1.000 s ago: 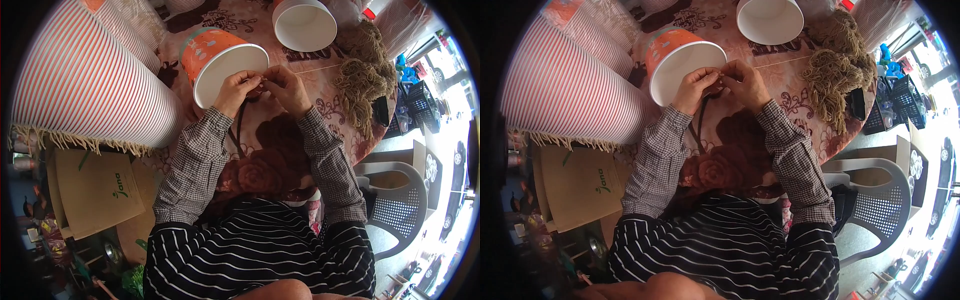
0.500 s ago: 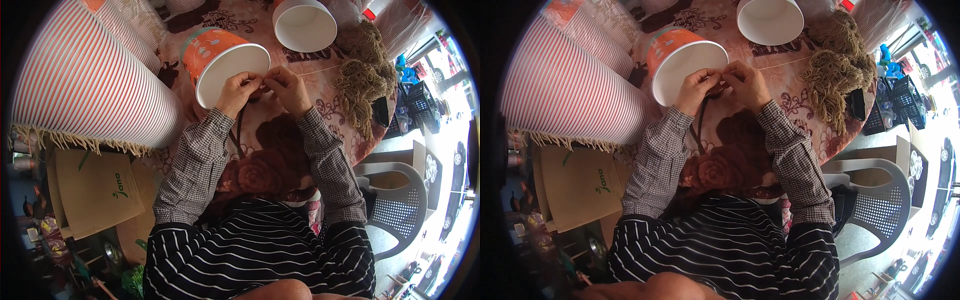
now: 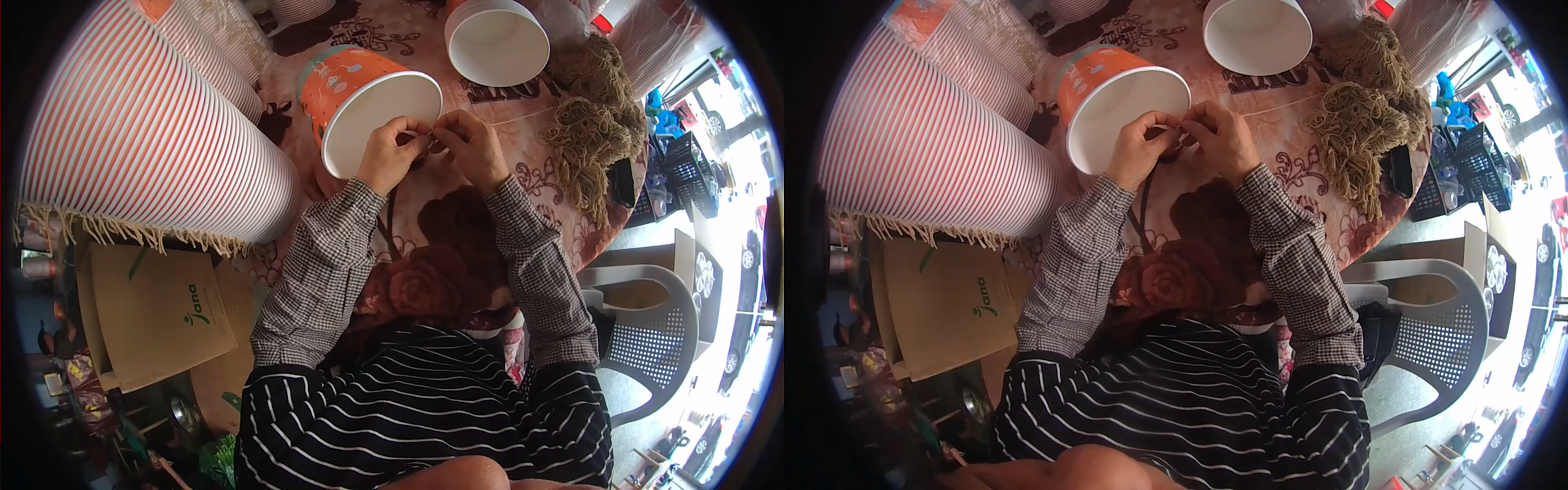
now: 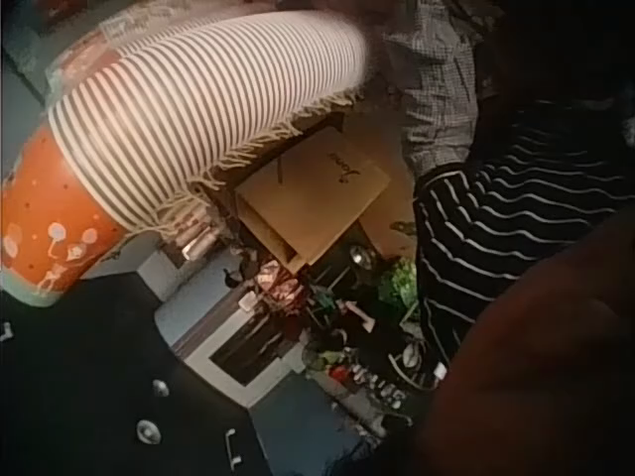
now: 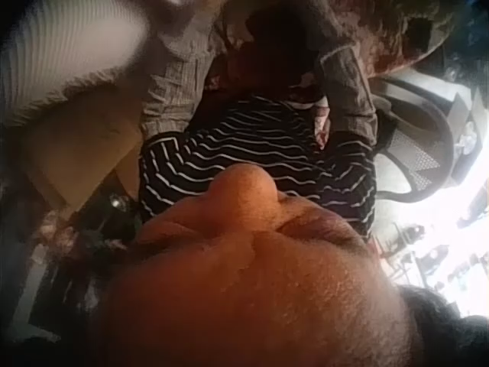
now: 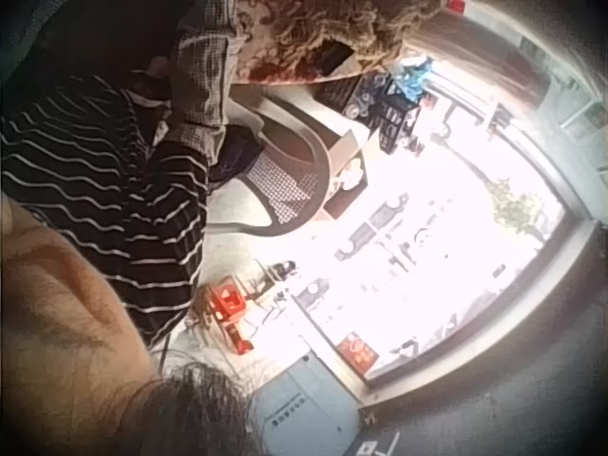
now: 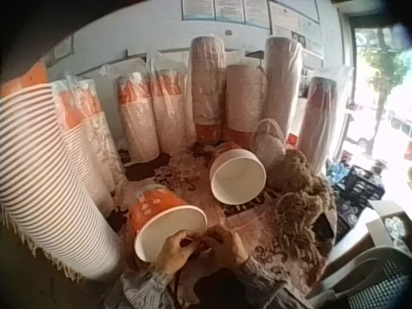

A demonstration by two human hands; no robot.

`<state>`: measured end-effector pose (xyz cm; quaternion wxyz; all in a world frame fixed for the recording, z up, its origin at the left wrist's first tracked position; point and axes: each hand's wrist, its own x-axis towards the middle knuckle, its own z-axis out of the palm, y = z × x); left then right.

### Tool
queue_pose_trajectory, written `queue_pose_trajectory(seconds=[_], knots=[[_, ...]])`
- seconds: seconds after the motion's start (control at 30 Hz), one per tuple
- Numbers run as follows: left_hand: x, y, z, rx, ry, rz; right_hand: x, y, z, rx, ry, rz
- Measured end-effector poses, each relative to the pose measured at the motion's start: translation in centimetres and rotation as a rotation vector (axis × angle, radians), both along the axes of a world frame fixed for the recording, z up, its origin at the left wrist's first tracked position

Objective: Attaching string handles to paper buckets in a production setting.

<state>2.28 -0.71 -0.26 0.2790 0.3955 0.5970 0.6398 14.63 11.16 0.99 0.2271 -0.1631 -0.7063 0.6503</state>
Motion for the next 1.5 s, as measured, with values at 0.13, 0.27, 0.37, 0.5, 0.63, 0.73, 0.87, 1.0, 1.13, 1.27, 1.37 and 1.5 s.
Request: queue_pose_trajectory(seconds=[0.13, 0.27, 0.37, 0.5, 0.63, 0.73, 0.87, 1.0, 1.13, 1.27, 1.37, 1.5], knots=[[0.2, -0.1, 0.5, -0.042, 0.068, 0.023, 0.0, -0.1, -0.2, 0.176, -0.013, -0.045], [0.5, -0.1, 1.1, -0.075, 0.055, 0.021, 0.2, -0.1, 0.0, 0.231, -0.057, -0.075], [0.4, 0.1, 0.6, 0.027, 0.046, 0.03, 0.1, -0.2, 0.3, 0.231, -0.077, -0.072], [0.4, 0.2, 0.5, 0.068, 0.138, 0.017, 0.1, 0.1, 0.0, 0.285, -0.086, -0.086], [0.5, 0.0, 0.8, -0.016, 0.164, 0.047, 0.2, -0.4, 0.4, 0.327, -0.078, -0.072], [0.4, 0.0, 0.8, 0.002, 0.287, 0.115, 0.1, -0.6, 0.3, 0.351, -0.083, -0.073], [1.0, -0.1, 1.4, -0.016, 0.379, 0.139, 0.3, -0.8, 0.7, 0.363, -0.099, -0.126], [0.8, -0.2, 0.9, 0.024, 0.512, 0.165, 0.2, -1.1, 0.9, 0.371, -0.151, -0.146], [1.0, -0.3, 1.3, 0.031, 0.52, 0.191, 0.4, -1.3, 1.2, 0.34, -0.147, -0.153], [0.8, -0.1, 1.0, 0.028, 0.51, 0.18, 0.4, -1.0, 0.7, 0.399, -0.124, -0.169], [0.5, 0.0, 0.8, 0.013, 0.493, 0.191, 0.3, -0.7, 0.3, 0.4, -0.104, -0.161], [-0.2, -0.3, 0.8, 0.011, 0.377, 0.199, 0.1, 0.0, -0.1, 0.465, -0.133, -0.271]])
